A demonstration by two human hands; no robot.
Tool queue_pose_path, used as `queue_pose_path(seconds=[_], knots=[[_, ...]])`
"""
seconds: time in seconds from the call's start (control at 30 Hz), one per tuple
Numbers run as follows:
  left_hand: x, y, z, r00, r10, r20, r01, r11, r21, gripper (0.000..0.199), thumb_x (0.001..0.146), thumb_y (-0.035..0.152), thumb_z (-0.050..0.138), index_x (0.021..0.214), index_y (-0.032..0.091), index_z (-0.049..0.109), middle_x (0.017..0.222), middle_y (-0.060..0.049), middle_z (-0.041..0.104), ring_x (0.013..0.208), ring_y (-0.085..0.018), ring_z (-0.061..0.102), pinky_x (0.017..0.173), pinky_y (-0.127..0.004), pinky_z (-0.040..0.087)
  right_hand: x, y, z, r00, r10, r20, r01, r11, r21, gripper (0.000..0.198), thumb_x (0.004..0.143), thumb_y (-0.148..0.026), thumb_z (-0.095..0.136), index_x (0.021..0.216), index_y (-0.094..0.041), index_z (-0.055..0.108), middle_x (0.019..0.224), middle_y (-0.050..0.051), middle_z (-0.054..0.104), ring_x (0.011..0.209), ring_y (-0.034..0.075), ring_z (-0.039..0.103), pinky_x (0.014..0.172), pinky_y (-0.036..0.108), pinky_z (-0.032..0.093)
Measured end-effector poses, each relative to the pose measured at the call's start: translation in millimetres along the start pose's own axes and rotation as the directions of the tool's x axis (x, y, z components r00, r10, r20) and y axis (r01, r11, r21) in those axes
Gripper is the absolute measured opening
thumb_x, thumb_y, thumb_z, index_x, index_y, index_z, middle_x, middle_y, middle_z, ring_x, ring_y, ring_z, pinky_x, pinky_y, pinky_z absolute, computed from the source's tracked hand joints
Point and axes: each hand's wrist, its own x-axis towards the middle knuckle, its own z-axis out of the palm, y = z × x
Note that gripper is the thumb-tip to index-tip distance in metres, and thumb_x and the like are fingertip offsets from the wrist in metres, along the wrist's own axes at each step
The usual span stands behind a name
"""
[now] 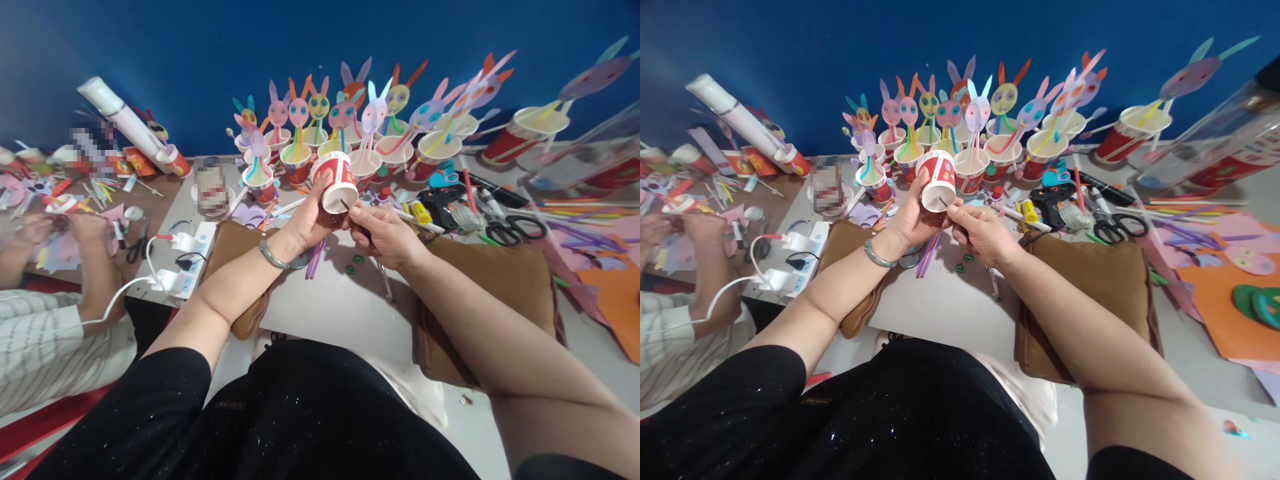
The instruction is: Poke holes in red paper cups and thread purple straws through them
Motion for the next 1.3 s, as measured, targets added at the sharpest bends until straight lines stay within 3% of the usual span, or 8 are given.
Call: queue_pose_path(seconds=[0.13, 0.33, 0.5, 0.57, 0.63, 0.73, 0.87, 1.3], knots=[[2, -2, -3, 0.997, 0.035, 0.07, -0.039, 0.998, 0.058, 0.059, 0.097, 0.073, 0.049, 0.079, 0.02, 0.067, 0.07, -0.009, 0.067, 0.071, -0.021, 0.064, 0.058, -0.031, 0.048, 0, 1, 1, 1.0, -0.028, -0.004, 0.028, 0.999, -0.028, 0.053, 0.075, -0.068, 0.084, 0.076, -0.018, 0.064, 0.046, -0.008, 0.042, 0.038, 0.004, 0.026, 0.036, 0.022, 0.013], [2, -1, -5, 0.998, 0.048, 0.044, -0.051, 0.997, 0.065, 0.068, 0.098, 0.077, 0.039, 0.084, 0.018, 0.068, 0.069, -0.007, 0.069, 0.061, -0.018, 0.061, 0.058, -0.032, 0.048, 0, 3, 3, 0.997, -0.079, -0.003, 0.078, 0.996, -0.047, 0.054, 0.074, -0.07, 0.083, 0.072, -0.019, 0.065, 0.043, -0.008, 0.041, 0.037, 0.005, 0.025, 0.036, 0.023, 0.014], [1, -1, -5, 0.998, 0.06, 0.033, -0.06, 0.998, 0.021, 0.058, 0.098, 0.072, 0.045, 0.091, 0.02, 0.07, 0.078, -0.008, 0.074, 0.081, -0.024, 0.073, 0.069, -0.032, 0.054, -1, 4, 4, 0.996, -0.084, -0.032, 0.082, 0.995, -0.051, 0.056, 0.077, -0.075, 0.077, 0.074, -0.021, 0.064, 0.044, -0.008, 0.038, 0.038, 0.006, 0.024, 0.037, 0.024, 0.017], [1, -3, -5, 0.997, 0.07, 0.021, -0.07, 0.997, -0.01, 0.048, 0.097, 0.065, 0.054, 0.093, 0.02, 0.071, 0.083, -0.008, 0.076, 0.093, -0.026, 0.075, 0.077, -0.034, 0.057, -3, 4, 6, 0.982, -0.172, -0.077, 0.162, 0.979, -0.12, 0.055, 0.076, -0.074, 0.08, 0.073, -0.022, 0.061, 0.048, -0.008, 0.038, 0.042, 0.007, 0.027, 0.04, 0.024, 0.02], [0, -5, -4, 0.998, 0.067, 0.006, -0.067, 0.995, -0.069, 0.039, 0.095, 0.058, 0.063, 0.095, 0.02, 0.072, 0.086, -0.008, 0.077, 0.101, -0.028, 0.076, 0.085, -0.037, 0.058, -7, 4, 8, 0.922, -0.344, -0.177, 0.288, 0.916, -0.281, 0.051, 0.072, -0.066, 0.086, 0.072, -0.022, 0.06, 0.055, -0.005, 0.045, 0.049, 0.008, 0.035, 0.045, 0.025, 0.028], [-2, -10, -2, 0.999, 0.051, -0.005, -0.051, 0.99, -0.132, 0.029, 0.093, 0.048, 0.071, 0.095, 0.02, 0.073, 0.085, -0.006, 0.077, 0.098, -0.025, 0.077, 0.087, -0.035, 0.058, -10, 6, 12, 0.768, -0.56, -0.309, 0.356, 0.776, -0.522, 0.035, 0.075, -0.05, 0.087, 0.08, -0.021, 0.067, 0.068, -0.001, 0.061, 0.061, 0.013, 0.049, 0.057, 0.028, 0.042], [-6, -17, 4, 0.998, 0.057, -0.011, -0.058, 0.988, -0.144, 0.02, 0.092, 0.039, 0.074, 0.089, 0.019, 0.072, 0.08, -0.002, 0.075, 0.098, -0.021, 0.077, 0.092, -0.033, 0.058, -7, 10, 13, 0.673, -0.629, -0.389, 0.342, 0.731, -0.591, 0.018, 0.082, -0.037, 0.077, 0.089, -0.022, 0.072, 0.08, 0.003, 0.07, 0.072, 0.017, 0.061, 0.069, 0.032, 0.051], [-11, -25, 9, 0.996, 0.09, 0.012, -0.088, 0.985, -0.147, 0.01, 0.092, 0.029, 0.07, 0.091, 0.019, 0.071, 0.095, -0.004, 0.079, 0.118, -0.023, 0.074, 0.105, -0.038, 0.056, 0, 14, 11, 0.691, -0.585, -0.424, 0.351, 0.785, -0.51, 0.014, 0.079, -0.034, 0.069, 0.078, -0.024, 0.06, 0.071, 0.0, 0.058, 0.066, 0.016, 0.054, 0.066, 0.032, 0.049]])
